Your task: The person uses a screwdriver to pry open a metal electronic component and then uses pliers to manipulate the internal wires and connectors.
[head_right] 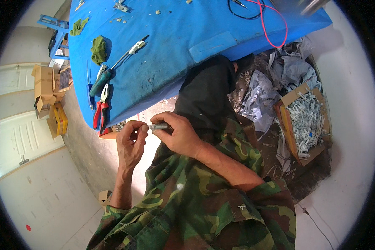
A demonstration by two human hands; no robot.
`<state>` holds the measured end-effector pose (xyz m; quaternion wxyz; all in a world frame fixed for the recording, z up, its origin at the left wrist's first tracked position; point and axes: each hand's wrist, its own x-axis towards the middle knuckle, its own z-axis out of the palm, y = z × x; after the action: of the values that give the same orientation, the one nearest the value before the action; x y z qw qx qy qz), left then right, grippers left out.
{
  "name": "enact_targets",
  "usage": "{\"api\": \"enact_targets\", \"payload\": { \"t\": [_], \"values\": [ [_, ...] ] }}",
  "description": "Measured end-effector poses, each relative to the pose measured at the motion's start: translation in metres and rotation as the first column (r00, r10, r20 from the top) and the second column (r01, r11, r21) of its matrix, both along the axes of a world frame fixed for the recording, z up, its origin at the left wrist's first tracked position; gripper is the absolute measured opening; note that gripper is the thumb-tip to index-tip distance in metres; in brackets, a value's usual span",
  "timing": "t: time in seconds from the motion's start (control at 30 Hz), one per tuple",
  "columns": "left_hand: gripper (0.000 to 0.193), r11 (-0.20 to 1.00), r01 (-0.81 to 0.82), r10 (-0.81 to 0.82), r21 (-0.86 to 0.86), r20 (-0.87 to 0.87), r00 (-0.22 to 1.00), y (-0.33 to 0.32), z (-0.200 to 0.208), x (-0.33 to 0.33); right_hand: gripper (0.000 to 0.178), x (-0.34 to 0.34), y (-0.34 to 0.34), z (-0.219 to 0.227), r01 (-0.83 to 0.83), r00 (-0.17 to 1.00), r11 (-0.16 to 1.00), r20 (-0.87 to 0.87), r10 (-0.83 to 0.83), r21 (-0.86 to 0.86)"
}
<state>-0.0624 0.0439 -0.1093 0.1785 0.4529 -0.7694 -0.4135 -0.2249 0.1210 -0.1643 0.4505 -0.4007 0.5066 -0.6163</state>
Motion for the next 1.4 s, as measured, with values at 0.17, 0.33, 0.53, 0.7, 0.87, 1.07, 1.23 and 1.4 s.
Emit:
{"api": "enact_targets", "payload": {
  "t": [0.17,0.33,0.53,0.7,0.87,1.07,1.23,1.4],
  "values": [
    [0.021,0.997,-0.057,0.058,0.047,-0.017,0.998,0.002,-0.003,0.003,0.023,-0.007,0.0,0.005,-0.046,0.992,0.999,-0.118,0.048,0.015],
    [0.016,0.981,-0.188,0.186,-0.041,-0.035,0.982,-0.01,0.011,0.014,0.022,-0.003,-0.002,0.008,0.022,0.994,1.0,-0.111,-0.02,0.018],
    [0.014,0.846,-0.305,0.347,-0.438,0.017,0.938,-0.065,0.042,0.042,0.025,-0.025,-0.014,0.028,0.193,0.921,0.976,-0.324,-0.214,-0.098],
    [0.021,0.772,-0.207,0.375,-0.601,0.168,0.912,-0.112,0.049,0.061,0.023,-0.058,-0.043,0.053,0.275,0.828,0.955,-0.478,-0.294,-0.111],
    [0.028,0.743,0.044,0.226,-0.668,0.312,0.923,-0.147,0.047,0.038,0.025,-0.068,-0.066,0.045,0.307,0.713,0.933,-0.604,-0.357,-0.189],
    [0.032,0.831,0.181,0.087,-0.525,0.446,0.891,-0.177,0.049,0.025,0.027,-0.068,-0.072,0.042,0.273,0.539,0.932,-0.765,-0.353,-0.238],
    [0.034,0.819,0.226,0.025,-0.527,0.426,0.904,-0.179,0.055,0.023,0.029,-0.071,-0.076,0.043,0.25,0.562,0.948,-0.767,-0.309,-0.199],
    [0.039,0.907,0.03,0.069,-0.421,0.218,0.973,-0.165,0.058,0.027,0.033,-0.075,-0.074,0.047,0.255,0.626,0.95,-0.717,-0.305,-0.181]
  ]
}}
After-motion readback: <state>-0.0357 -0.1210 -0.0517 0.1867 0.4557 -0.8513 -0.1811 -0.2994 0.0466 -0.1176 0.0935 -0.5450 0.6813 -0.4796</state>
